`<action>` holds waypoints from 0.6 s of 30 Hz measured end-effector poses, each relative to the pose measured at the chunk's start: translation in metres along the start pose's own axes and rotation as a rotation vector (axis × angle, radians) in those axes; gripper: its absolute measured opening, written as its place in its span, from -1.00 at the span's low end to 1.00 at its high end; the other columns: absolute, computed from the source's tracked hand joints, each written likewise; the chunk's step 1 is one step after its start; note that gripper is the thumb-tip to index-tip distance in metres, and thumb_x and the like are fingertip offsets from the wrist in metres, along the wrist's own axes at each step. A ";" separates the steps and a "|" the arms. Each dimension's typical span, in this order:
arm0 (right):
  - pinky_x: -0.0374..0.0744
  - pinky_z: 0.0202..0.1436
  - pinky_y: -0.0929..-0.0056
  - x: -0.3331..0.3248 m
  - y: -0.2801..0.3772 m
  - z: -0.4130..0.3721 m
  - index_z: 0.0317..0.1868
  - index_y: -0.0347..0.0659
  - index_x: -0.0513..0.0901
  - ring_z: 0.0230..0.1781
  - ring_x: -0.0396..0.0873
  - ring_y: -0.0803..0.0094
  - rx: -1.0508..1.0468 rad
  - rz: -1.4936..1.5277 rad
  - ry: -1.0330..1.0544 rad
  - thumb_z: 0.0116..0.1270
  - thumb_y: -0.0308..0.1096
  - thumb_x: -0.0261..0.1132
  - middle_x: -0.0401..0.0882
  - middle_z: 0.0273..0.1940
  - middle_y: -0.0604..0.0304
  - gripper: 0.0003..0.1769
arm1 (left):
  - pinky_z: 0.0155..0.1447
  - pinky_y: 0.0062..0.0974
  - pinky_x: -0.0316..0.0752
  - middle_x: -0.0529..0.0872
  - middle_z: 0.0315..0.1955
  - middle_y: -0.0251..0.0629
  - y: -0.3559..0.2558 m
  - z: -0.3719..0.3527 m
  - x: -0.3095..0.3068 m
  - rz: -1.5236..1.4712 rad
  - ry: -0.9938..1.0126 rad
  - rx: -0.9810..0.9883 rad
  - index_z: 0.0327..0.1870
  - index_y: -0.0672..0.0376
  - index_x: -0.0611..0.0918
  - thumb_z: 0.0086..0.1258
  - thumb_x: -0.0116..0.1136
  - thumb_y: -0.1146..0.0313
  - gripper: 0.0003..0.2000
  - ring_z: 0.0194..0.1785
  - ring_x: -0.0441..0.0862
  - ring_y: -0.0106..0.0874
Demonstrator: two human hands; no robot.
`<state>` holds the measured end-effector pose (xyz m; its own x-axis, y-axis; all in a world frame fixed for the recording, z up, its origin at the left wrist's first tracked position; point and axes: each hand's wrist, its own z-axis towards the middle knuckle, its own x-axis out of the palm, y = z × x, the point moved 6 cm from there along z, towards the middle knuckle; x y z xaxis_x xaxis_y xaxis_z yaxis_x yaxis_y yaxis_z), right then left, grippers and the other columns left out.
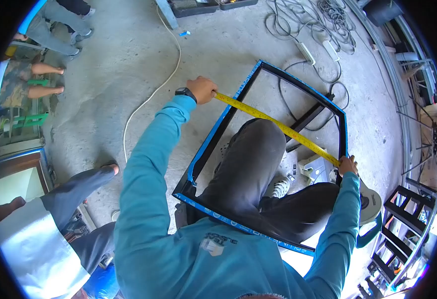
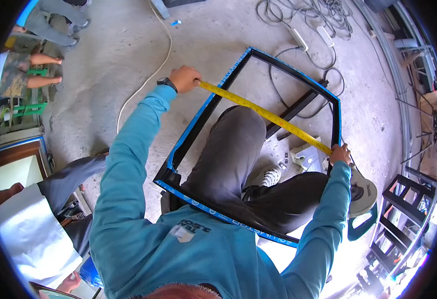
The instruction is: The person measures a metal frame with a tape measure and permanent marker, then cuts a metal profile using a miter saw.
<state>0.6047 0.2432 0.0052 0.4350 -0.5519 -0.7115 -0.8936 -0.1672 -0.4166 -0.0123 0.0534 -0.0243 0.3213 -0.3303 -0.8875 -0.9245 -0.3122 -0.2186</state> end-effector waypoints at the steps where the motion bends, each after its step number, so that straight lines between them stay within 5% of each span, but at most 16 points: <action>1: 0.62 0.36 0.04 0.004 -0.002 0.008 0.25 0.13 0.65 0.49 0.40 -0.09 0.015 0.013 -0.002 0.44 -0.38 0.34 0.33 0.45 0.06 -0.60 | 0.27 0.30 0.47 0.74 0.08 -0.38 0.000 0.001 0.000 0.016 -0.006 -0.002 0.03 -0.15 0.79 0.47 0.21 0.19 -0.78 0.30 0.58 -0.14; 11: 0.64 0.32 0.12 0.018 -0.019 0.027 0.20 -0.09 0.68 0.28 0.66 0.05 -0.033 0.039 -0.045 0.45 -0.36 0.30 0.71 0.20 -0.06 -0.67 | 0.27 0.25 0.50 0.76 0.09 -0.33 -0.015 -0.001 -0.006 0.012 0.021 0.028 0.03 -0.14 0.79 0.47 0.20 0.21 -0.79 0.27 0.61 -0.12; 18: 0.66 0.29 0.10 0.012 -0.017 0.022 0.21 -0.16 0.67 0.25 0.69 0.02 -0.004 0.061 -0.061 0.40 -0.26 0.38 0.72 0.18 -0.11 -0.59 | 0.23 0.16 0.55 0.79 0.05 -0.28 -0.014 0.002 -0.003 0.012 0.036 0.035 0.04 -0.14 0.80 0.47 0.22 0.20 -0.78 0.20 0.67 -0.11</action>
<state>0.6276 0.2576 -0.0082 0.3852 -0.5108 -0.7686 -0.9191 -0.1375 -0.3692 -0.0007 0.0606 -0.0199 0.3169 -0.3654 -0.8752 -0.9346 -0.2773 -0.2227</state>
